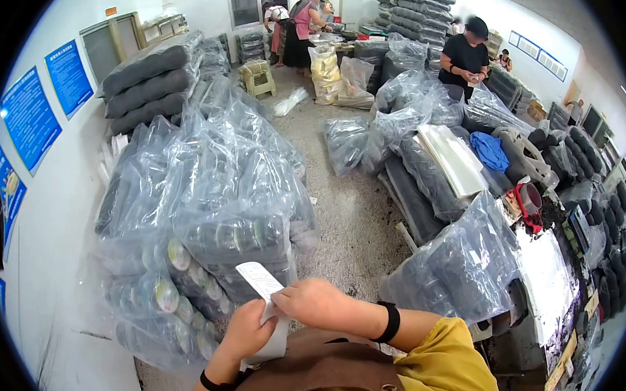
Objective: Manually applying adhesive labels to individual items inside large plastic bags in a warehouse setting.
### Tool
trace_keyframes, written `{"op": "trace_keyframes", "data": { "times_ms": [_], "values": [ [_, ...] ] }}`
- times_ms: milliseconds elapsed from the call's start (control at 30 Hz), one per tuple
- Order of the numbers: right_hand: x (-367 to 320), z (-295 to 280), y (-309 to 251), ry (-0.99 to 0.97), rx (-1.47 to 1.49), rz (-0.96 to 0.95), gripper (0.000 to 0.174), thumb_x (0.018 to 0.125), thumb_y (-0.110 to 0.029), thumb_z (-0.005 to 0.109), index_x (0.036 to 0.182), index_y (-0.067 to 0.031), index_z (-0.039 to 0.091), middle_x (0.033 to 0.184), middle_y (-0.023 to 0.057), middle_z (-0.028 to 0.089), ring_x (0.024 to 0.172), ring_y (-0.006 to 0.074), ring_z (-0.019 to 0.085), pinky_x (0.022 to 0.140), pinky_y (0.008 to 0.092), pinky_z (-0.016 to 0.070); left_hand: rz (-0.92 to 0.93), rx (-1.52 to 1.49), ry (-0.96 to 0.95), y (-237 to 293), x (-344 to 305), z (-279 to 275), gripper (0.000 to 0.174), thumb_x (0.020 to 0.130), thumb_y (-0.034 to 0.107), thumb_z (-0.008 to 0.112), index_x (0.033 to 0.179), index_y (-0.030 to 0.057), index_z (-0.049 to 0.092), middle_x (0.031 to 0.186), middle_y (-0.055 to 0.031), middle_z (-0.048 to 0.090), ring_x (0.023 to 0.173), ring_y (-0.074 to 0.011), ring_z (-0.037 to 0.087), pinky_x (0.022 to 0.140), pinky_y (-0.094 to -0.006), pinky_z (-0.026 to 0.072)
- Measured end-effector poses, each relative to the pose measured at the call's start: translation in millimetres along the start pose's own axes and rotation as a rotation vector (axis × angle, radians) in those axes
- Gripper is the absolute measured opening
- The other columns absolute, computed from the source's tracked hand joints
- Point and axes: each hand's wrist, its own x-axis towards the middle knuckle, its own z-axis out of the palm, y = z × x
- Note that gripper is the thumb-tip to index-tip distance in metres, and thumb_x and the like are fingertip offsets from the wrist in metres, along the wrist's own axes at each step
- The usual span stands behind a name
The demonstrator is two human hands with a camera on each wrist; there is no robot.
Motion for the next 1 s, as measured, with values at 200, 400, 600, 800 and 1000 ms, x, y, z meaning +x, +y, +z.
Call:
{"op": "trace_keyframes", "data": {
  "times_ms": [200,400,600,800,1000],
  "values": [
    [30.4,3.1,70.0,-0.073,-0.014,0.057,0.008,0.072,-0.011,0.051,0.076,-0.0046,0.051,0.066,0.0072,0.055,0.061,0.024,0.058,0.051,0.0347,0.0461,0.063,-0.029,-0.069,-40.7,74.8,-5.8,0.018,0.07,0.014,0.057,0.079,-0.0001,0.05,0.074,-0.0193,0.052,0.071,-0.0391,0.05,0.061,-0.0427,0.0401],
    [74.5,11.5,159.0,-0.022,0.076,-0.004,0.009,0.07,-0.011,0.052,0.078,-0.0065,0.052,0.068,0.0069,0.056,0.062,0.0246,0.058,0.052,0.0349,0.0461,-0.05,0.035,-0.057,-63.6,141.8,-24.8,0.021,0.069,0.015,0.059,0.08,-0.0005,0.05,0.075,-0.0192,0.051,0.072,-0.0382,0.05,0.063,-0.0415,0.0405],
    [132.2,11.3,214.6,0.211,0.331,-0.019,0.024,0.071,-0.012,0.06,0.094,-0.0062,0.058,0.077,0.0074,0.06,0.068,0.0236,0.06,0.055,0.0325,0.0471,-0.284,-0.39,0.295,-80.1,186.2,-65.4,0.031,0.073,0.007,0.054,0.103,0.0003,0.052,0.089,-0.0179,0.058,0.084,-0.029,0.058,0.073,-0.0331,0.0439],
    [189.9,35.3,213.7,0.219,0.207,-0.22,0.025,0.07,-0.014,0.062,0.091,-0.0017,0.057,0.078,0.0056,0.06,0.067,0.0205,0.059,0.053,0.0302,0.0467,-0.366,-0.423,0.29,-109.3,181.7,-81.3,0.033,0.072,0.0,0.051,0.104,-0.0024,0.051,0.091,-0.0101,0.059,0.085,-0.0165,0.056,0.076,-0.0289,0.0427],
    [232.5,62.5,175.2,0.009,0.071,-0.282,0.022,0.068,-0.011,0.058,0.087,-0.0001,0.055,0.068,0.0042,0.055,0.06,0.0178,0.057,0.05,0.0292,0.0453,-0.418,-0.151,0.184,-143.6,149.2,-117.5,0.031,0.069,0.003,0.052,0.1,-0.0005,0.05,0.087,-0.0186,0.057,0.083,-0.034,0.055,0.071,-0.0371,0.0424]
  ]
}}
